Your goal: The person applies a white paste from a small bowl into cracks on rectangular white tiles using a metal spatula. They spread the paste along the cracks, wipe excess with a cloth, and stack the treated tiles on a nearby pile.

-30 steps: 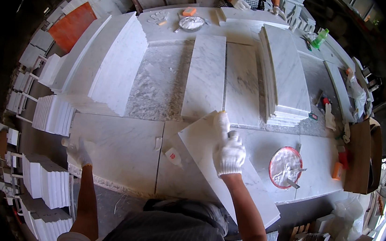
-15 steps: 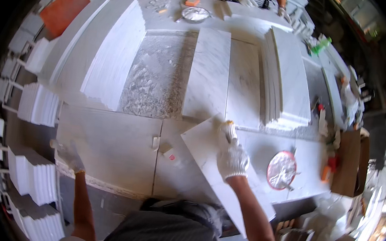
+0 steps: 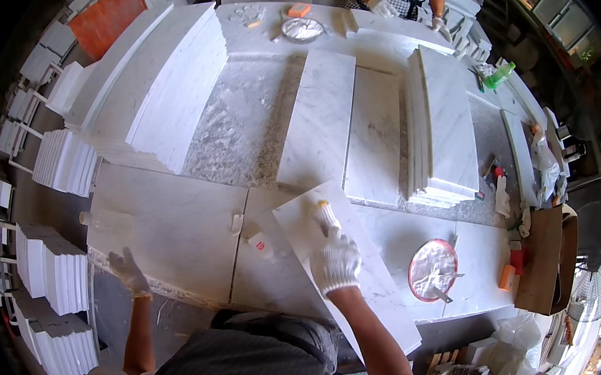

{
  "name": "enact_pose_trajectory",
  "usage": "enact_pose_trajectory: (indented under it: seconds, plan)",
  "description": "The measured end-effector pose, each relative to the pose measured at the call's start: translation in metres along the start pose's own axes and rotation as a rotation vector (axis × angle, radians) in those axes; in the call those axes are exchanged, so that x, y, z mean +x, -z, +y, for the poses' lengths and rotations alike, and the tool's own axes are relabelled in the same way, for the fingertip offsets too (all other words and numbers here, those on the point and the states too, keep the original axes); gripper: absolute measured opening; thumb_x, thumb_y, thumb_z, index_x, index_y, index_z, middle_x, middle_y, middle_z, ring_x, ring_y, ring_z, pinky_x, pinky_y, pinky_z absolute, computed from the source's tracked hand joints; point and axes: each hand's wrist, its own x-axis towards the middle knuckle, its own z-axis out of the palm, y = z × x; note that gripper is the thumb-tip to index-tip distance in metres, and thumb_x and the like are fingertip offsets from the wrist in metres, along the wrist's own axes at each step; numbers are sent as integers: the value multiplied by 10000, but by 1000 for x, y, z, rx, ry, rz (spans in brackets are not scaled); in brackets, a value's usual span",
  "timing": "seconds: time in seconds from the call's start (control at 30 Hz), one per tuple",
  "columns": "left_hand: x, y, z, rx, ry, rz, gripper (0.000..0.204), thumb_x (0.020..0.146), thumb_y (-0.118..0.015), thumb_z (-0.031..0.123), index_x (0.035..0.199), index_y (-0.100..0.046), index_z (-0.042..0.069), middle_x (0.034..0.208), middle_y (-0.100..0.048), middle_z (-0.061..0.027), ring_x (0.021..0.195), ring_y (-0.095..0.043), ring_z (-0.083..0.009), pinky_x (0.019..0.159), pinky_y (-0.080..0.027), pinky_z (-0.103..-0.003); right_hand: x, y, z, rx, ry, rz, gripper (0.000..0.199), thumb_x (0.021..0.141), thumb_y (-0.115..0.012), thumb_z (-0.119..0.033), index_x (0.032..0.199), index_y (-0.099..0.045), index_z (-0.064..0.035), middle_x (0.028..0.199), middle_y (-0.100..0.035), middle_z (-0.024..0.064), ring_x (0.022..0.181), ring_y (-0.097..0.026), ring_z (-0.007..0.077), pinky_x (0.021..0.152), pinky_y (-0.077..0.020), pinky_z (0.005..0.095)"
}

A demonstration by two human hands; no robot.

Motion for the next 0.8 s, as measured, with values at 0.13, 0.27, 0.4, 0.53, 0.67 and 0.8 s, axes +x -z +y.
enact_pose_trajectory:
  seconds: [0.13,0.27,0.4,0.53,0.67,0.8]
  plan:
    - [-63,-64,52,-327,-139,-266,730,963,-629,241,1509,-218,-18,1516,-309,-193,1431,-304,-330,1186,-283,-448,58,9,1,-60,82,128,480,827,-567,-101,1301,-581,-176,1075,-619,220,893,-644,407,751,-535,516]
    - [-107,-84,149,-107,-187,-405,580,946,-609,90,1446,-343,-39,1435,-415,-197,1349,-416,-323,1124,-339,-415,70,5,22,8,8,192,447,873,-519,-94,1296,-584,-224,1054,-618,214,887,-650,397,713,-542,523]
    - [-124,-72,157,-94,-213,-427,508,942,-605,78,1391,-401,-44,1369,-461,-193,1276,-468,-314,1085,-368,-414,40,29,43,57,-112,157,548,900,-490,-115,1393,-488,-356,1022,-627,214,862,-660,405,727,-544,528]
    - [-142,-69,149,-114,-204,-495,472,939,-605,76,1363,-430,-35,1336,-477,-193,1244,-484,-306,1059,-391,-407,4,40,58,90,-63,44,463,883,-529,-150,1326,-567,-278,1029,-645,231,887,-663,404,764,-538,515]
    - [-153,-67,142,-60,-363,-608,411,941,-600,65,1321,-472,-24,1267,-508,-178,1161,-530,-290,1025,-422,-394,-52,82,91,332,3,32,349,862,-566,-101,1190,-667,-163,1049,-674,183,961,-650,378,821,-525,482]
    - [-172,-70,154,-131,-307,-723,341,946,-595,54,1268,-499,-2,1246,-518,-146,1147,-530,-243,1007,-434,-369,-100,75,222,514,-98,607,419,873,-526,34,1269,-634,-51,1064,-693,175,948,-671,306,839,-524,396]
